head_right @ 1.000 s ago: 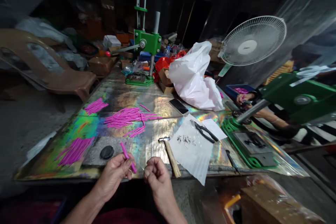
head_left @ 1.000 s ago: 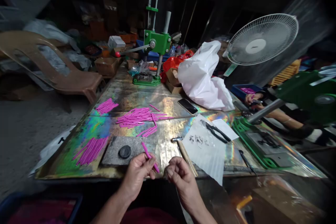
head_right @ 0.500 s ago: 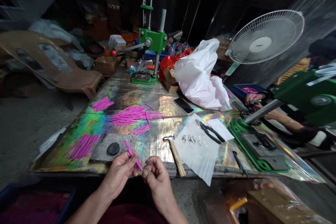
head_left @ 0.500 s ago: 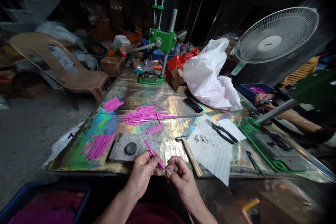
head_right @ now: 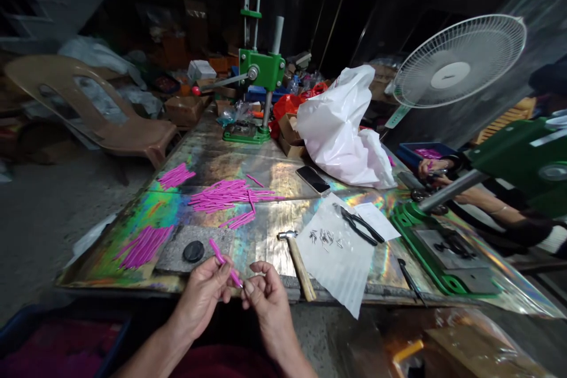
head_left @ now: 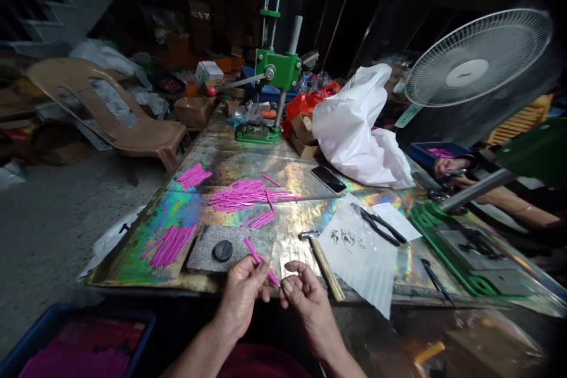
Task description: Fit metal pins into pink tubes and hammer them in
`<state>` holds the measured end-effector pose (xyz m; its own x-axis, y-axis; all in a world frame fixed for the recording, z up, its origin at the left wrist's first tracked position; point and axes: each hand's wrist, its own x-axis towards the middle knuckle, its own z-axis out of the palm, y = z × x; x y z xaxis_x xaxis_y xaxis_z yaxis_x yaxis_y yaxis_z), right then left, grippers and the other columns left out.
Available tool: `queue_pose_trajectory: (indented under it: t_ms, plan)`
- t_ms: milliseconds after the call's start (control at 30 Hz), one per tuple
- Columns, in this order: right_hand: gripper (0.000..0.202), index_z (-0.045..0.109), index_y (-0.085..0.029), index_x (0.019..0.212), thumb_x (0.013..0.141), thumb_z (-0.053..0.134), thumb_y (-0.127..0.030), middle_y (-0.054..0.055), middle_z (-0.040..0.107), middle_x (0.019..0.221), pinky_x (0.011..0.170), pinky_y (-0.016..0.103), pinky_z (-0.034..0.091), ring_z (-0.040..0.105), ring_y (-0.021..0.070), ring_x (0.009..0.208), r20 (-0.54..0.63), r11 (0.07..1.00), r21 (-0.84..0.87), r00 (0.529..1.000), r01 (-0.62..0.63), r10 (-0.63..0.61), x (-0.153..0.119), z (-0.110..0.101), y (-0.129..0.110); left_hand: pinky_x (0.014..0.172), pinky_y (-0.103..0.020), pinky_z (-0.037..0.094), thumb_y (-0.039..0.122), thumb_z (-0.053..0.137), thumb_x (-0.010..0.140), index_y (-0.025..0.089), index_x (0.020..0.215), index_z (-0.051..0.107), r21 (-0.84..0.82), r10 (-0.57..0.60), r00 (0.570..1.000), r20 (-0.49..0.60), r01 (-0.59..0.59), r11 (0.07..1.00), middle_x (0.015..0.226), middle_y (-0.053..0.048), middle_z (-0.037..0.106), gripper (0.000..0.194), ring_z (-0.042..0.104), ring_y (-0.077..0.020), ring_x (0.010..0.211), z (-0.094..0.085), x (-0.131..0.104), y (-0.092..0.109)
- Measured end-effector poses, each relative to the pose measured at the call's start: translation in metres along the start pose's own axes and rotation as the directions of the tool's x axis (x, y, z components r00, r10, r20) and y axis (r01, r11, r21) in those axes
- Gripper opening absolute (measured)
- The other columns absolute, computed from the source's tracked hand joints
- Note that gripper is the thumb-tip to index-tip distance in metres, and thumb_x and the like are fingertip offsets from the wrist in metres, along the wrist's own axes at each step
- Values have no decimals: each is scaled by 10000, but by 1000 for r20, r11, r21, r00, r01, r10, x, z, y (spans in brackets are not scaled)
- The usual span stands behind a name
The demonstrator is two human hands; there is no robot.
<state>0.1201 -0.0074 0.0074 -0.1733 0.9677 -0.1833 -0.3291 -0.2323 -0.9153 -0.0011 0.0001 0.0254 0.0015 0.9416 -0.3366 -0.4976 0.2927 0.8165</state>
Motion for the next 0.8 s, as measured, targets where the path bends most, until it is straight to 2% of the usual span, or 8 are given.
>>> queue_pose_trajectory:
  t_ms: [133,200,300,400,467,533,700,800]
  plan:
    - [301,465,-192,883,705,566,-413,-45,486,557,523,248,349,446,108,495,-13,995,-102,1000,21,-22,5,-16,-4,371,-154,329,364,695,579,136,679,524,-47,-12,999,-30,11,999,545,22,554,302,524,-98,496,0,0,3]
    - [313,461,-192,850,705,511,-466,-33,482,567,510,259,364,454,124,500,-114,952,-306,991,31,-69,12,-35,-7,358,-146,320,362,699,573,136,674,523,-55,-3,999,-46,0,998,532,31,543,303,522,-91,484,-1,1,3]
    - [327,471,-198,766,701,418,-515,-19,481,574,515,274,384,470,150,524,-277,756,-653,944,-48,-179,25,-71,-11,354,-140,321,355,692,581,140,664,523,-44,30,998,-60,-33,998,528,33,544,286,527,-90,484,-5,3,5]
    - [301,509,-200,744,648,463,-482,26,535,651,584,319,385,499,202,619,-345,616,-775,911,-141,-225,34,-101,-12,368,-145,338,333,670,608,143,672,533,16,115,989,-89,-114,993,532,25,562,243,540,-98,499,-15,7,10]
    - [278,531,-204,714,614,495,-461,53,544,685,639,350,371,507,241,687,-343,538,-826,909,-171,-236,37,-114,-9,374,-151,345,309,654,626,142,682,542,83,216,968,-131,-206,975,530,23,575,209,527,-89,470,-27,11,17]
    - [274,539,-208,708,626,478,-462,64,536,684,657,360,363,512,261,711,-293,445,-879,930,-170,-223,38,-120,-4,373,-157,346,289,640,635,138,681,550,164,327,927,-182,-299,940,537,22,592,182,490,-67,413,-42,16,25]
    - [350,509,-191,856,751,320,-466,104,577,799,622,325,393,551,255,753,-149,52,-988,983,-145,-102,42,-123,5,396,-168,374,266,626,626,142,647,559,378,532,809,-249,-425,823,505,43,595,142,441,-44,347,-74,20,45]
    - [350,486,-189,858,768,300,-472,104,589,807,605,306,404,568,246,756,-147,-22,-989,987,-148,-63,44,-124,6,402,-171,387,278,619,620,147,628,556,453,573,781,-250,-428,782,487,49,588,146,446,-49,345,-83,20,46]
